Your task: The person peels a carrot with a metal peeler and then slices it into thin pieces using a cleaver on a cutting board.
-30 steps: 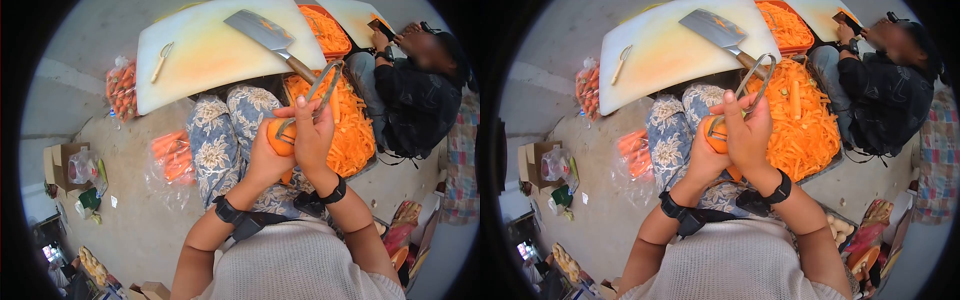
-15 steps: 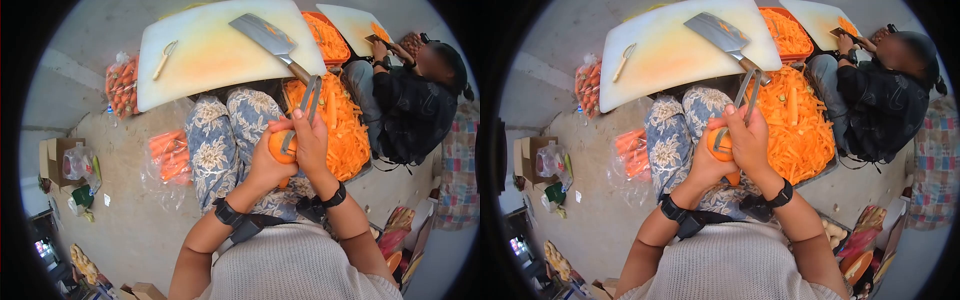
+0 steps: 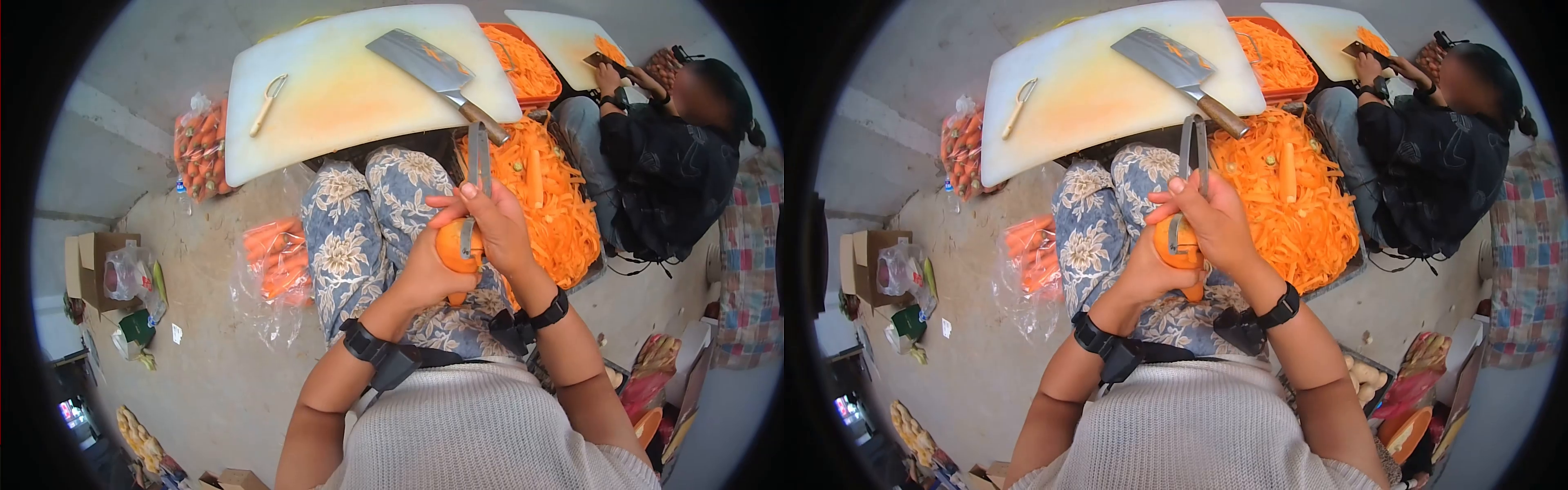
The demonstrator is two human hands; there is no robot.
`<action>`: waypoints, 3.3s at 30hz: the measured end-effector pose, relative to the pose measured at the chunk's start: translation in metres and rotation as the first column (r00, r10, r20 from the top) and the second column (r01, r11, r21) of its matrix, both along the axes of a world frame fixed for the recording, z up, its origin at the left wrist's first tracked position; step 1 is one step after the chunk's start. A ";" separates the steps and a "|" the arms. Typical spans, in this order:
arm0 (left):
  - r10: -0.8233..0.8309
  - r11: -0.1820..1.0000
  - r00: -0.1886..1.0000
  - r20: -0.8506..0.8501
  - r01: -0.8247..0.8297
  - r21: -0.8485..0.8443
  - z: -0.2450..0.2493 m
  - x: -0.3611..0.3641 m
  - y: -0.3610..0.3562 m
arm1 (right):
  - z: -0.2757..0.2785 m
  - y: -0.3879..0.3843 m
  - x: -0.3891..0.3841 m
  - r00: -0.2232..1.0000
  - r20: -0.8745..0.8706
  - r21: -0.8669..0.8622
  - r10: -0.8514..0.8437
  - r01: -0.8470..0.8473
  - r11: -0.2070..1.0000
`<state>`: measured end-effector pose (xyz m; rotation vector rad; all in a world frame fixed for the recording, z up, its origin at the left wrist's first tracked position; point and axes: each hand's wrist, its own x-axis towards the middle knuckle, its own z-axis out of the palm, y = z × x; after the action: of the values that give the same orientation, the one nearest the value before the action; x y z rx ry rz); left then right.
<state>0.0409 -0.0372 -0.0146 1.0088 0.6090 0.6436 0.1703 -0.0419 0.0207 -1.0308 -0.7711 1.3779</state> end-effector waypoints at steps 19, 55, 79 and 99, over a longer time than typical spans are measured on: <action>-0.198 0.980 0.980 0.007 0.198 0.014 0.001 -0.011 0.002 | -0.005 0.007 0.013 0.977 0.089 -0.039 0.196 -0.193 0.980; -0.407 0.907 0.912 -0.045 0.410 0.096 -0.012 -0.006 0.008 | 0.012 0.000 0.020 0.960 0.047 -0.249 0.275 -0.255 0.934; -0.412 0.897 0.908 -0.077 0.419 0.144 -0.007 -0.007 0.003 | 0.007 -0.013 0.016 0.969 0.115 -0.105 0.220 -0.208 0.972; -0.357 0.920 0.934 -0.014 0.354 0.170 -0.017 0.000 0.000 | 0.008 -0.001 0.025 0.934 0.133 -0.267 0.332 -0.288 0.920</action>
<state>0.0405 -0.0373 -0.0320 1.2373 0.3442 0.3840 0.1953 -0.0425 0.0288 -1.2752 -0.9445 1.7026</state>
